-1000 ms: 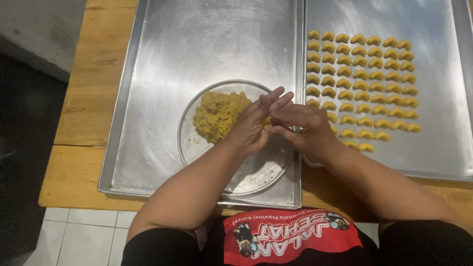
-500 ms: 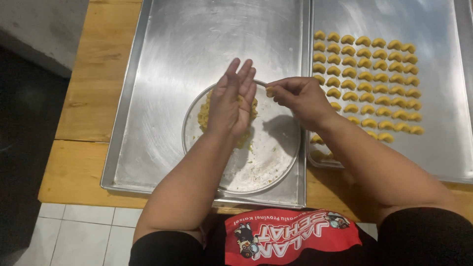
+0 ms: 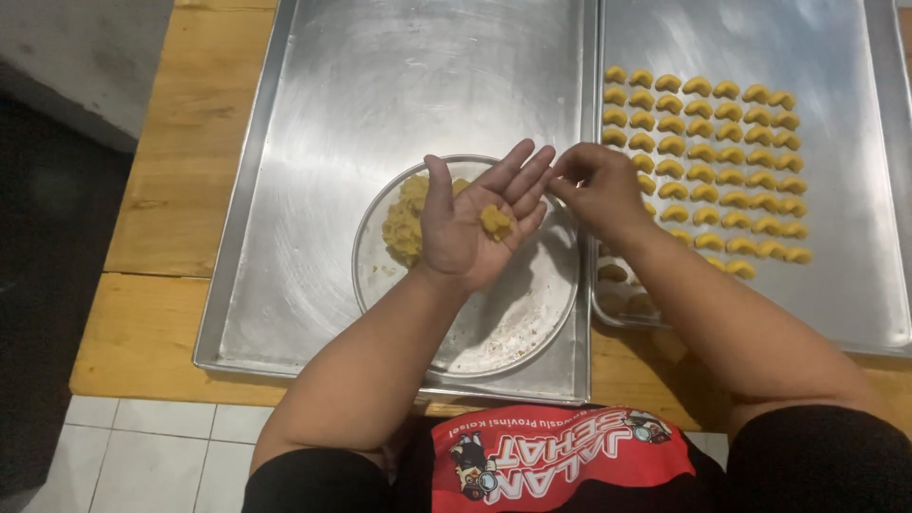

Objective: Shaping dough into small crescent-shaped cookies and arranging them on a baking sheet.

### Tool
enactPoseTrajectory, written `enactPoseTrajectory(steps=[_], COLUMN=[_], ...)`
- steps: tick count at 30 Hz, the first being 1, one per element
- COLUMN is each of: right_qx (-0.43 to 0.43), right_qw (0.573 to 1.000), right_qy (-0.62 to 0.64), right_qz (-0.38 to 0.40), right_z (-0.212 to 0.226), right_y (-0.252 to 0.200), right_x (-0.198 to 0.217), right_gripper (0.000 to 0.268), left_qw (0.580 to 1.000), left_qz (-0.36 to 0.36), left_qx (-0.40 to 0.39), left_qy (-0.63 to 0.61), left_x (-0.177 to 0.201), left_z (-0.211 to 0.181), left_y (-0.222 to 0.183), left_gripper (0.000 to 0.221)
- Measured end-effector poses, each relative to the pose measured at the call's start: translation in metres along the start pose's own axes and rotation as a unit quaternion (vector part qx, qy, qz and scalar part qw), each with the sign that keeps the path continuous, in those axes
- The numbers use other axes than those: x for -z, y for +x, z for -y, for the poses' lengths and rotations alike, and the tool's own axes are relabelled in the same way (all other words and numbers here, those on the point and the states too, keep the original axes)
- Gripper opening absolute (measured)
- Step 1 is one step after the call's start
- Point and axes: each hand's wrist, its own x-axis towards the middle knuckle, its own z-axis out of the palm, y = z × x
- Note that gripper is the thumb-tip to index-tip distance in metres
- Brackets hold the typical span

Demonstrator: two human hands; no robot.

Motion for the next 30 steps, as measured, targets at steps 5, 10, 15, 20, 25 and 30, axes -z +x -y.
enactPoseTrajectory(steps=[5,10,15,20,25,30], right_qx=[0.215,0.345,0.304,0.287,0.419,0.202], right_qw=[0.976,0.926,0.914,0.945,0.902,0.961], right_qy=[0.026,-0.133,-0.264,-0.129,-0.075,-0.164], right_qz=[-0.01,0.07,-0.042,-0.09,-0.076,-0.089], right_z=[0.021,0.05,-0.031,0.027,-0.002,-0.024], right_y=[-0.036,-0.088,-0.094,-0.086,-0.102,-0.072], right_x=[0.028,-0.013,-0.035,0.014,0.001,0.032], right_gripper=[0.052,0.124,0.109,0.119,0.13,0.125], left_qw=[0.993,0.982,0.997,0.997,0.997,0.99], left_qz=[-0.019,-0.048,-0.004,0.041,0.067,0.124], left_qx=[0.068,-0.026,0.047,0.062,-0.029,0.069], left_qy=[-0.096,-0.18,-0.064,0.021,-0.002,0.017], left_x=[0.02,-0.043,-0.049,-0.069,-0.08,-0.03], left_z=[0.045,0.062,0.062,0.087,0.092,0.099], left_y=[0.005,0.0,-0.003,0.007,0.017,0.011], left_gripper=[0.117,0.05,0.106,0.096,0.068,0.099])
